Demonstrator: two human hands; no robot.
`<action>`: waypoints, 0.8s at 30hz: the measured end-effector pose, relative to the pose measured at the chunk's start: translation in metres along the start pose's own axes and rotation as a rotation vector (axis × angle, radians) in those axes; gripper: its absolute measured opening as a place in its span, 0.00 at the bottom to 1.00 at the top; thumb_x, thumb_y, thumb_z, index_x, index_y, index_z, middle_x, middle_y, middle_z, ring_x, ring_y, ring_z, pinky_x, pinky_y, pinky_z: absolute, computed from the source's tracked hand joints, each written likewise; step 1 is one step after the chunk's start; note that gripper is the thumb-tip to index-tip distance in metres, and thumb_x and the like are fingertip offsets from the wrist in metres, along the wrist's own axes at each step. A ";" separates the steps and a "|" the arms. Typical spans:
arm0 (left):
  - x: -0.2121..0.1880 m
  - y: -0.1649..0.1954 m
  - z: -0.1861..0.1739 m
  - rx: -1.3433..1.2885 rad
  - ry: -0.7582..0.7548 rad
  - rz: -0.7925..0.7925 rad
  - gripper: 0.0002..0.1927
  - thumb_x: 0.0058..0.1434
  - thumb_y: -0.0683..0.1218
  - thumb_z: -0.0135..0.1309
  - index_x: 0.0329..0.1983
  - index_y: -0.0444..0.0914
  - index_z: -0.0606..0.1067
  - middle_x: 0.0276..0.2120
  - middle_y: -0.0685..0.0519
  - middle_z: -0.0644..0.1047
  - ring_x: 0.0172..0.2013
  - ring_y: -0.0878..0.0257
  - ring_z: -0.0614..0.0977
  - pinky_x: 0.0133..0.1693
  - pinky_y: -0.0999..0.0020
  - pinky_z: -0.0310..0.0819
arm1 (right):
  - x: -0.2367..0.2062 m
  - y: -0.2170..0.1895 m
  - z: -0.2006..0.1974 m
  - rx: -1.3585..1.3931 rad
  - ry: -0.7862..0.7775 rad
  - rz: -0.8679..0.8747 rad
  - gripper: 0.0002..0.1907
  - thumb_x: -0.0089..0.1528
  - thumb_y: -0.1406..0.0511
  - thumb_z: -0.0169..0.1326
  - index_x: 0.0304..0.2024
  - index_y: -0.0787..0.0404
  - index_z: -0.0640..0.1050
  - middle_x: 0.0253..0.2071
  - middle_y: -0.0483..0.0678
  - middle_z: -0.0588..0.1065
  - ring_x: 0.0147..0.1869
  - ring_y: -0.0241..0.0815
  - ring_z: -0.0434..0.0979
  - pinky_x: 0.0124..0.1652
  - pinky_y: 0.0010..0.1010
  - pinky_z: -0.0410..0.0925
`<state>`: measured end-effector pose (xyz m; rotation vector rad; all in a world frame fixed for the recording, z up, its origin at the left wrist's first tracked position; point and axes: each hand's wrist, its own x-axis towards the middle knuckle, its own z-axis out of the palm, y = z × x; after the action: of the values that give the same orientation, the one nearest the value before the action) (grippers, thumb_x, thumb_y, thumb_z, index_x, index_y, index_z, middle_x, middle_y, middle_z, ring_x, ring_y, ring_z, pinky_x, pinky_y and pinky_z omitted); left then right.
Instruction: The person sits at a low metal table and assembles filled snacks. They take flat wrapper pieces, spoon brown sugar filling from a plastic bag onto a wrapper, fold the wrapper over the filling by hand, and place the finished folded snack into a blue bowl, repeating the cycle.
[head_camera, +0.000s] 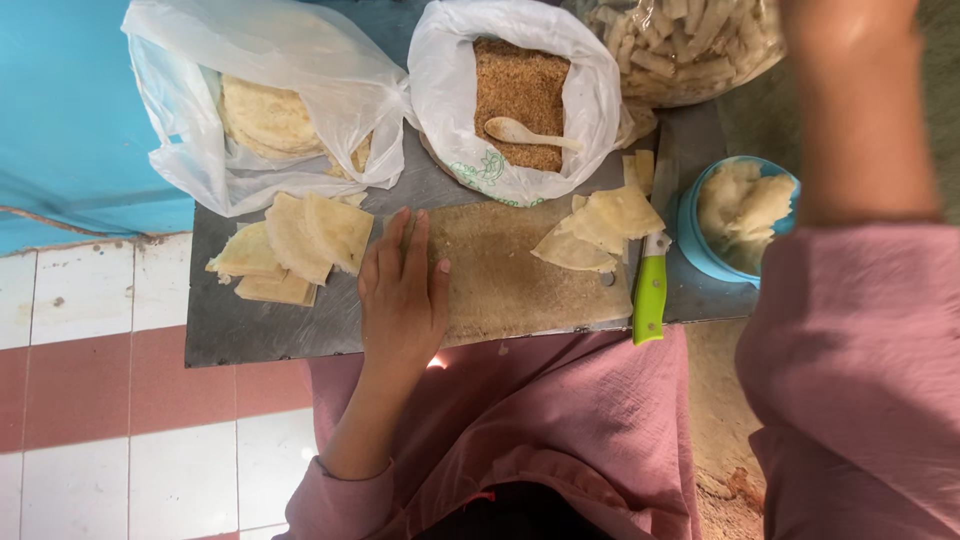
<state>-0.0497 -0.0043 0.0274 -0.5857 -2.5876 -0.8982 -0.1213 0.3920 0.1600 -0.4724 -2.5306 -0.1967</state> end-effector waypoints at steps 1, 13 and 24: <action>-0.001 0.000 0.000 -0.001 0.005 0.003 0.27 0.70 0.48 0.51 0.71 0.34 0.66 0.69 0.42 0.65 0.65 0.43 0.68 0.66 0.47 0.59 | 0.002 0.006 0.004 -0.043 -0.051 0.029 0.29 0.67 0.79 0.59 0.64 0.59 0.62 0.42 0.52 0.77 0.44 0.48 0.81 0.44 0.36 0.74; -0.003 0.009 -0.006 0.055 0.078 0.056 0.20 0.67 0.46 0.54 0.62 0.37 0.74 0.59 0.45 0.74 0.56 0.45 0.74 0.57 0.49 0.67 | -0.152 -0.071 -0.007 0.736 -0.516 -0.499 0.40 0.59 0.72 0.62 0.71 0.63 0.61 0.41 0.54 0.77 0.43 0.51 0.81 0.43 0.40 0.74; 0.016 0.041 0.050 -1.403 -0.467 -0.505 0.23 0.70 0.53 0.50 0.60 0.32 0.71 0.50 0.46 0.80 0.47 0.62 0.85 0.50 0.68 0.83 | -0.154 -0.089 -0.021 1.094 -0.399 -0.373 0.41 0.63 0.77 0.59 0.75 0.57 0.57 0.44 0.50 0.79 0.49 0.41 0.83 0.52 0.32 0.75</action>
<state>-0.0523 0.0614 0.0182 -0.4338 -2.0336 -3.0546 -0.0234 0.2599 0.0897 0.4344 -2.5947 1.1882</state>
